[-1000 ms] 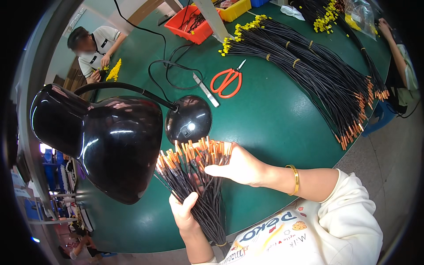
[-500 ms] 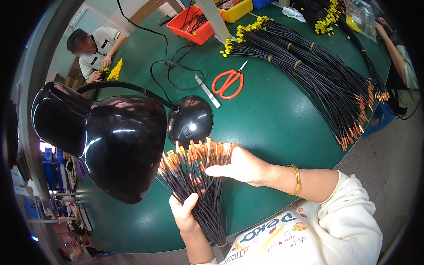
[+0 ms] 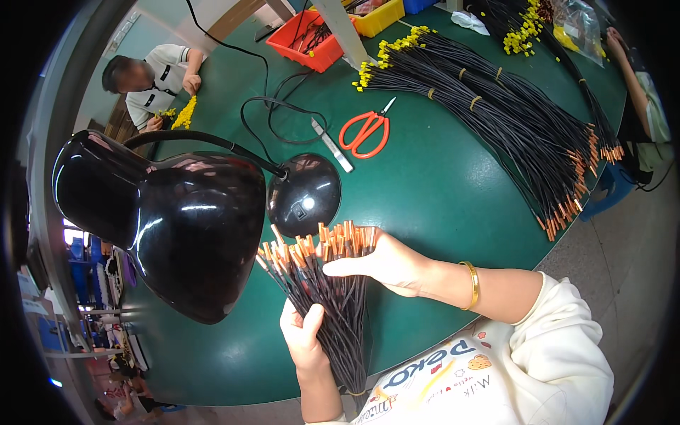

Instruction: The person picks up bundles of wires on a workbench, removes yellow caps from the wire tips by hand, and spreads the exposed wire ends.

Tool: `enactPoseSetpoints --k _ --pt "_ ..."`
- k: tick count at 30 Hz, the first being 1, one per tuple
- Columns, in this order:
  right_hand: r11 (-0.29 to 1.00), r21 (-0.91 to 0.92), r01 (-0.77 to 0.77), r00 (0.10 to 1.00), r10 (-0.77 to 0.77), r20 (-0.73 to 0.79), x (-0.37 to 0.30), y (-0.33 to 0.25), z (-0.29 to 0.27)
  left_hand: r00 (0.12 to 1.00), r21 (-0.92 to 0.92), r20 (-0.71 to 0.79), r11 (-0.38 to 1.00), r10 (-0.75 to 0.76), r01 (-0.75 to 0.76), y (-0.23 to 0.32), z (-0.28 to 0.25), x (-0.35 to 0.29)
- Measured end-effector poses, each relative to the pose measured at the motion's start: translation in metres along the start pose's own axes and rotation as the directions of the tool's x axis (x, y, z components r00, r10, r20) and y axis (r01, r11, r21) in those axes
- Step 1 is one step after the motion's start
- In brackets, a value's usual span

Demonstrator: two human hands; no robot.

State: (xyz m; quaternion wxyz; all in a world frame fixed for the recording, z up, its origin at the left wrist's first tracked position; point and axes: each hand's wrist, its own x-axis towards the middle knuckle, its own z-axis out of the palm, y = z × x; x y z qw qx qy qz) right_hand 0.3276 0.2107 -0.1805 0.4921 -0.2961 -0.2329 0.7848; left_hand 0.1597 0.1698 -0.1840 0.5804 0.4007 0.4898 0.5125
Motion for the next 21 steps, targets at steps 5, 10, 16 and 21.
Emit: enactPoseSetpoints --k 5,10,16,21 --pt "0.989 -0.115 0.091 0.993 -0.081 0.088 -0.003 -0.006 0.012 1.000 0.037 -0.006 0.999 0.030 -0.030 -0.001 0.001 0.000" --pt "0.989 -0.043 0.139 0.989 -0.137 0.060 0.000 0.005 0.007 0.999 0.119 0.002 0.992 0.051 -0.051 0.003 0.007 -0.003" --pt "0.985 -0.078 0.156 0.987 -0.153 0.044 -0.001 0.009 0.001 0.999 -0.034 0.005 0.999 -0.035 0.035 0.009 0.006 -0.003" --pt "0.986 -0.062 0.155 0.985 -0.150 0.080 -0.002 0.007 0.001 0.999 -0.010 0.036 1.000 -0.008 0.008 0.006 0.003 -0.002"
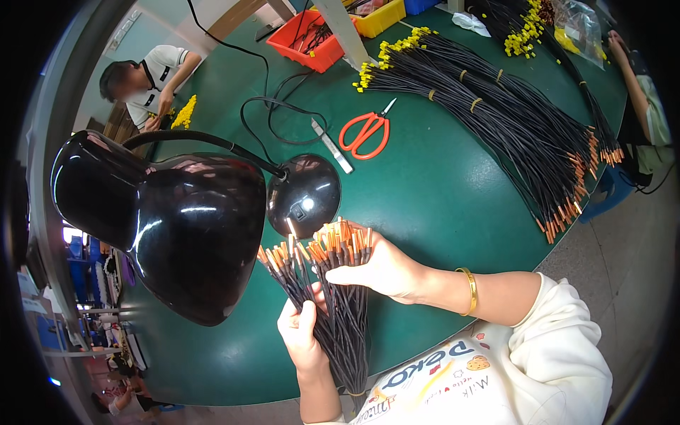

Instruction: The person picks up bundles of wires on a workbench, removes yellow caps from the wire tips by hand, and spreads the exposed wire ends.

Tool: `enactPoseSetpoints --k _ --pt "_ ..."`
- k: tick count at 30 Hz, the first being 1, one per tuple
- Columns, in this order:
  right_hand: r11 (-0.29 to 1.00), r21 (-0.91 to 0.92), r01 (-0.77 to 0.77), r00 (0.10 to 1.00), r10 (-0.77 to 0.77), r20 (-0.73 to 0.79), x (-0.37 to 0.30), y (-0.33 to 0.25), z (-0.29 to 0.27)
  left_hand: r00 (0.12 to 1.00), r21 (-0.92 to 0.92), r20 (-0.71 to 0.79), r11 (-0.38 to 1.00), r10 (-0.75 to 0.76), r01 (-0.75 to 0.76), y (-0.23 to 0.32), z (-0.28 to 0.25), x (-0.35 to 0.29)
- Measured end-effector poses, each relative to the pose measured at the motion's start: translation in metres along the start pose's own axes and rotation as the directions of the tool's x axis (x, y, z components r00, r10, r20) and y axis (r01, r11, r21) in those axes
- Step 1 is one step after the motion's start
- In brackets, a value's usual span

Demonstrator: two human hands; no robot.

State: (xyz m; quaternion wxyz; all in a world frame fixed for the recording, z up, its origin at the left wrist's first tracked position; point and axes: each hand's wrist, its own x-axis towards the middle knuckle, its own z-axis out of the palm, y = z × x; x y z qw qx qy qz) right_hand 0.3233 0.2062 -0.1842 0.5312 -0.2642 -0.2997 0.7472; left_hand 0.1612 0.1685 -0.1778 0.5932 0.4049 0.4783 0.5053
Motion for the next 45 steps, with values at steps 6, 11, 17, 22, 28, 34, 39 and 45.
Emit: enactPoseSetpoints --k 6,11,17,22,28,34,39,45 --pt "0.989 0.113 -0.095 0.995 0.095 0.003 0.001 -0.003 -0.001 0.999 -0.091 -0.026 0.995 -0.038 0.035 -0.002 0.001 0.000" --pt "0.989 0.094 -0.116 0.993 0.115 0.010 0.001 -0.009 0.005 0.999 -0.104 -0.012 0.993 -0.049 0.047 -0.001 0.001 -0.001" --pt "0.964 0.173 -0.201 0.980 0.198 0.036 0.001 -0.012 0.005 0.999 -0.127 0.030 0.992 -0.021 0.024 0.000 0.000 -0.001" --pt "0.962 0.152 -0.227 0.974 0.222 0.050 0.001 -0.014 0.006 1.000 -0.019 0.023 1.000 0.015 -0.015 -0.010 -0.010 -0.002" --pt "0.963 0.151 -0.225 0.974 0.220 0.053 0.000 -0.015 0.002 0.990 0.184 0.085 0.975 0.114 -0.128 -0.016 -0.016 -0.003" --pt "0.961 0.225 -0.161 0.985 0.170 -0.023 0.001 -0.022 0.013 0.967 0.181 0.248 0.983 -0.058 0.013 -0.009 -0.019 -0.010" --pt "0.975 0.159 -0.153 0.988 0.149 0.038 0.000 -0.008 0.004 0.828 0.136 0.353 0.899 -0.436 0.416 0.007 -0.033 -0.067" --pt "0.996 -0.025 -0.081 0.983 0.084 0.165 0.004 -0.003 0.015 0.935 0.431 -0.276 0.841 -0.222 0.327 0.072 -0.115 -0.089"
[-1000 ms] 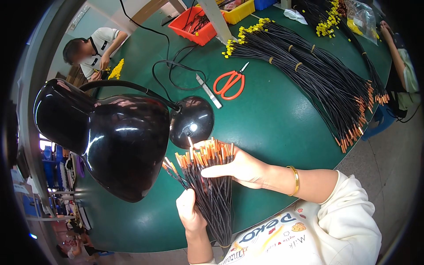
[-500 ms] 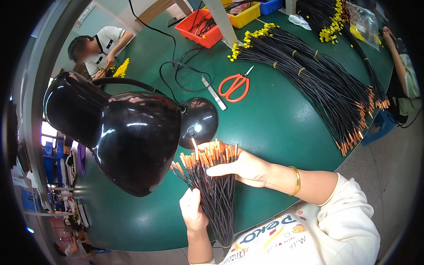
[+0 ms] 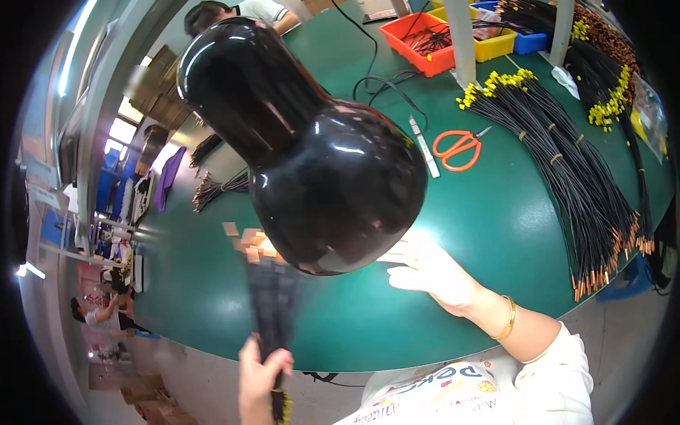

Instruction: The person picks up bundles of wires on a workbench, removes yellow caps from the wire tips by hand, and spreads the exposed wire ends.

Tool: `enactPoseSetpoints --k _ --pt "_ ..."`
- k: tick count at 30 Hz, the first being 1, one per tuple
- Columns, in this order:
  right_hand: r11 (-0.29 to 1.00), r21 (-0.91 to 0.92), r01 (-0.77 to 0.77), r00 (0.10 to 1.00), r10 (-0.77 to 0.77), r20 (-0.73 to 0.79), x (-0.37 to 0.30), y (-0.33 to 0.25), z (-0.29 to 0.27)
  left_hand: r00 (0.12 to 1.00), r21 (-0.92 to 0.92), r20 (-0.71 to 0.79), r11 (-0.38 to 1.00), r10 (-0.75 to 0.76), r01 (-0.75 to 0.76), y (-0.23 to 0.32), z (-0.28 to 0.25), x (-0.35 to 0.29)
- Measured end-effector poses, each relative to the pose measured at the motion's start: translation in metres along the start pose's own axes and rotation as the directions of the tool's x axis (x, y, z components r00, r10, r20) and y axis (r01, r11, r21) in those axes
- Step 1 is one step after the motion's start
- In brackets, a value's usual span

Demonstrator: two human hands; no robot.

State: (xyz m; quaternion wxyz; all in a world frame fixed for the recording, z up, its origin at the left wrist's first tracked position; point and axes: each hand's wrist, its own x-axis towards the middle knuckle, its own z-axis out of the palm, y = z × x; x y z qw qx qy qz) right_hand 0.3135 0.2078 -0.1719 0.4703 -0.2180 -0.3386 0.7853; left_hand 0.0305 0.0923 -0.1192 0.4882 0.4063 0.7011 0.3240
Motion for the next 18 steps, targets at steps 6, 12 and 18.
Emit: enactPoseSetpoints --k 6,12,18 --pt "0.995 -0.068 -0.076 0.992 0.069 -0.104 -0.020 -0.022 -0.008 0.797 0.579 -0.430 0.807 0.424 -0.117 0.000 -0.127 0.071" --pt "0.987 -0.066 -0.150 0.988 0.147 -0.037 0.004 0.000 -0.006 0.675 0.928 -0.310 0.367 0.669 0.063 -0.025 -0.207 0.148" --pt "0.989 -0.045 -0.140 0.988 0.136 -0.077 0.007 0.006 -0.006 0.748 0.998 -0.045 0.059 0.662 0.008 0.016 -0.106 0.258"
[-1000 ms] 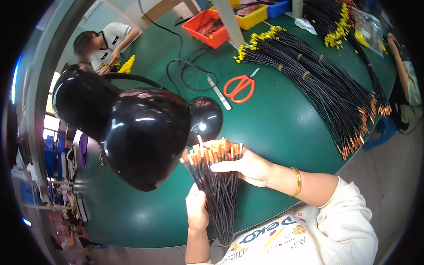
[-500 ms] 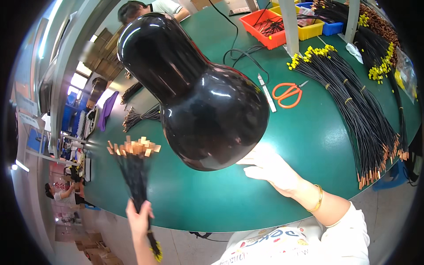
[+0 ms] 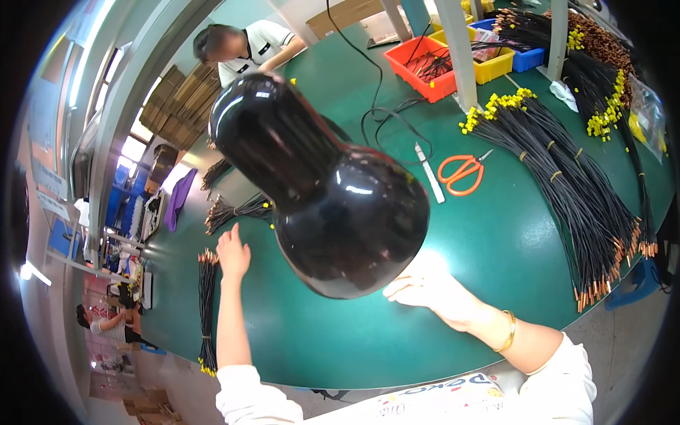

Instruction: The person picks up bundles of wires on a workbench, removes yellow caps from the wire tips by hand, and spreads the exposed wire ends.

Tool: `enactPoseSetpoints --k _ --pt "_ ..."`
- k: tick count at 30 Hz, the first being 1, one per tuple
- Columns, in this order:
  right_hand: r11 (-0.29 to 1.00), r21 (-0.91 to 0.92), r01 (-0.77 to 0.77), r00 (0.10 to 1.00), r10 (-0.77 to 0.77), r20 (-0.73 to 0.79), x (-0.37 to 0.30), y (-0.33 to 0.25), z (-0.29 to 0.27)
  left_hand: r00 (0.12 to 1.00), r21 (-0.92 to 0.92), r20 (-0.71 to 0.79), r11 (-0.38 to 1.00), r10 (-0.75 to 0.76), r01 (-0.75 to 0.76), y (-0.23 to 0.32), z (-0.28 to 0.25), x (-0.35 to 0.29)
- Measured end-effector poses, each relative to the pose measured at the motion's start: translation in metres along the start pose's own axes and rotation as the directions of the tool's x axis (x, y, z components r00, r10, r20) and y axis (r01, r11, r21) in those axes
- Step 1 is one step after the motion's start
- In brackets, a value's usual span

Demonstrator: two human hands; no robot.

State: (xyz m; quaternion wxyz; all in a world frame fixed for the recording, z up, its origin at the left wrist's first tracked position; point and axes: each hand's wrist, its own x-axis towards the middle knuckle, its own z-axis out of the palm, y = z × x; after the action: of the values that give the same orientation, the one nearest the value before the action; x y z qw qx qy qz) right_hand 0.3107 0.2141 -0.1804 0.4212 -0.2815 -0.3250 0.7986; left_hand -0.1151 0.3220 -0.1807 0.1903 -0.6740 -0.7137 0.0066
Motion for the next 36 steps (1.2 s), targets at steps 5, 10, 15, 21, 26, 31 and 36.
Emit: enactPoseSetpoints --k 5,10,15,21,26,31,36 --pt "0.999 -0.003 0.032 0.999 -0.032 0.021 -0.016 -0.002 -0.009 0.995 -0.001 0.025 0.995 -0.100 0.100 0.045 0.037 0.080" --pt "0.999 0.041 -0.033 0.999 0.032 0.043 -0.011 -0.002 -0.010 0.986 -0.017 0.159 0.998 -0.059 0.062 0.008 0.057 0.083" --pt "1.000 0.027 -0.013 0.999 0.012 0.047 -0.016 -0.007 -0.007 0.970 -0.073 0.168 0.983 0.176 -0.166 0.027 0.011 0.051" --pt "1.000 -0.004 0.018 0.999 -0.018 0.039 -0.013 -0.002 -0.010 0.812 -0.591 -0.510 0.801 -0.282 -0.093 0.010 -0.078 -0.029" --pt "0.999 -0.037 0.011 0.999 -0.009 0.049 -0.017 -0.001 -0.008 0.541 -0.802 -0.528 0.593 -0.655 -0.065 -0.029 -0.223 -0.096" --pt "0.997 -0.081 -0.008 0.999 0.012 0.049 -0.018 0.000 -0.005 0.634 -0.938 -0.347 0.242 -0.691 -0.250 -0.014 -0.301 -0.175" --pt "0.989 -0.137 -0.059 0.992 0.073 0.100 -0.018 0.010 0.001 0.949 -0.993 0.077 0.067 -0.305 0.102 0.065 -0.262 -0.186"
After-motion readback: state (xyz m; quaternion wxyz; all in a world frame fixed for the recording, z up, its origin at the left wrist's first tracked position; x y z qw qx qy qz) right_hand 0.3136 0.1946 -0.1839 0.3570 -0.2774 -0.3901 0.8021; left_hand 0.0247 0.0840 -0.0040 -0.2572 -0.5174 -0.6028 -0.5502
